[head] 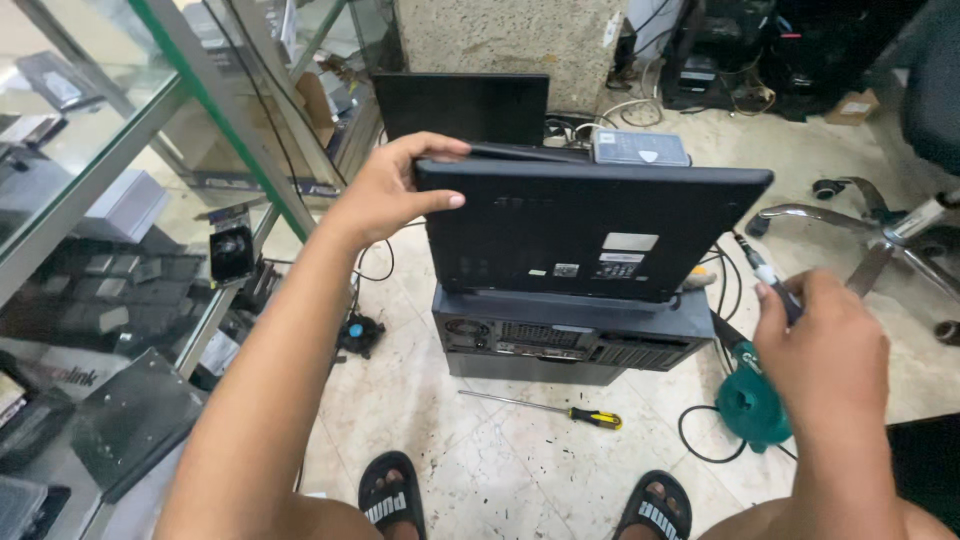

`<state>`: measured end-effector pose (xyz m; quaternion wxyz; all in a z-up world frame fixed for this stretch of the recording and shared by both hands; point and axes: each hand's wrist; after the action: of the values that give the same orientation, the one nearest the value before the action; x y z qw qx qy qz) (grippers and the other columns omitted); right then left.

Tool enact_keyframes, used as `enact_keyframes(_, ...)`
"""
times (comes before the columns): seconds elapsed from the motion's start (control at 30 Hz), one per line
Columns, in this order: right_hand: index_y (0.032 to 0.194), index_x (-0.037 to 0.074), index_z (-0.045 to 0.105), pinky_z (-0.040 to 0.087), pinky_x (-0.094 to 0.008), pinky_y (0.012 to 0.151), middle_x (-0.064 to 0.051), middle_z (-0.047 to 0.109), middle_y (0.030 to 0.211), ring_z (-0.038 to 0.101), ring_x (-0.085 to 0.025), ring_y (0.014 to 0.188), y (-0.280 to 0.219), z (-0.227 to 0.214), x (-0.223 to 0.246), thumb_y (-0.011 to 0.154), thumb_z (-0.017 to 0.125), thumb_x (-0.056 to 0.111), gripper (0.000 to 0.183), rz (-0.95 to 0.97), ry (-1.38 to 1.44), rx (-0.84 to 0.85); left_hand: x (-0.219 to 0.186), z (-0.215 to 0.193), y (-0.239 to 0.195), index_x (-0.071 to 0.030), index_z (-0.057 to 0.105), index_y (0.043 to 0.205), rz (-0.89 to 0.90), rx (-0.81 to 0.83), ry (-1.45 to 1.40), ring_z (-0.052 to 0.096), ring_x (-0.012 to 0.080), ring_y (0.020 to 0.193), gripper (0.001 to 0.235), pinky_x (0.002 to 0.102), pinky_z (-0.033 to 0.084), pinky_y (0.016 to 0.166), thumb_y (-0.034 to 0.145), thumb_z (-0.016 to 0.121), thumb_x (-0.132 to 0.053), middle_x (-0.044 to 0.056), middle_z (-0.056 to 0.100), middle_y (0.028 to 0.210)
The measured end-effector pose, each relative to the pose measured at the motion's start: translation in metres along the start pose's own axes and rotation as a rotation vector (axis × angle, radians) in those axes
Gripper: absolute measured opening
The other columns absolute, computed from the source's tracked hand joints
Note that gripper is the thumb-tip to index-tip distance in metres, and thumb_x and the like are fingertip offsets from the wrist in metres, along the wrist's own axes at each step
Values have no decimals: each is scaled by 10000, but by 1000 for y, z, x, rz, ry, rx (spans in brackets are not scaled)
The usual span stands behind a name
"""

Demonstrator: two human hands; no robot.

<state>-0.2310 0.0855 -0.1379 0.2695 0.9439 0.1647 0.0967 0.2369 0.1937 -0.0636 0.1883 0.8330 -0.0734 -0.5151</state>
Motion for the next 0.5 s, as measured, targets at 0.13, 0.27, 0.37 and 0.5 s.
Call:
enact_keyframes(0.13, 1145, 84, 699, 537, -474, 768, -135, 726, 977, 705, -383, 911, -17, 0, -11, 1134, 745, 340, 260, -82, -80, -64, 31, 11, -10, -106, 619, 1297, 66, -139, -195, 625, 148, 1238, 468, 267, 497, 1070, 869, 800, -46, 56, 663, 1319)
enact_keyframes(0.27, 1247, 25, 722, 528, -476, 874, -193, 733, 1093, 692, -404, 1027, -31, -9, -3, 1210, 764, 256, 238, -61, -14, -71, 41, 16, -12, -129, 652, 1238, 65, -214, -271, 678, 152, 1140, 401, 252, 531, 1029, 879, 813, -52, 65, 693, 1238)
enact_keyframes(0.37, 1249, 17, 711, 523, -462, 865, -180, 724, 1099, 685, -363, 997, -36, -33, 39, 1188, 774, 206, 208, -118, 85, -77, 52, 21, -14, -127, 646, 1219, 99, -195, -369, 675, 128, 1124, 379, 242, 535, 1022, 885, 815, -72, 45, 699, 1222)
enact_keyframes(0.5, 1217, 1, 641, 513, -371, 685, -117, 648, 980, 600, -227, 831, -27, -89, 163, 1002, 655, 109, 240, -241, 313, 109, 59, 21, -20, -93, 612, 1274, 131, -254, -549, 621, 120, 1124, 297, 260, 478, 1007, 981, 652, -108, 55, 691, 1192)
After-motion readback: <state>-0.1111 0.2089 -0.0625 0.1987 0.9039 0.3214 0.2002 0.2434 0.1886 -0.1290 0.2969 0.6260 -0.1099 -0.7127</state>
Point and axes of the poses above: each hand's wrist, its own y-axis towards the middle knuckle, its own z-axis out of the palm, x = y × z
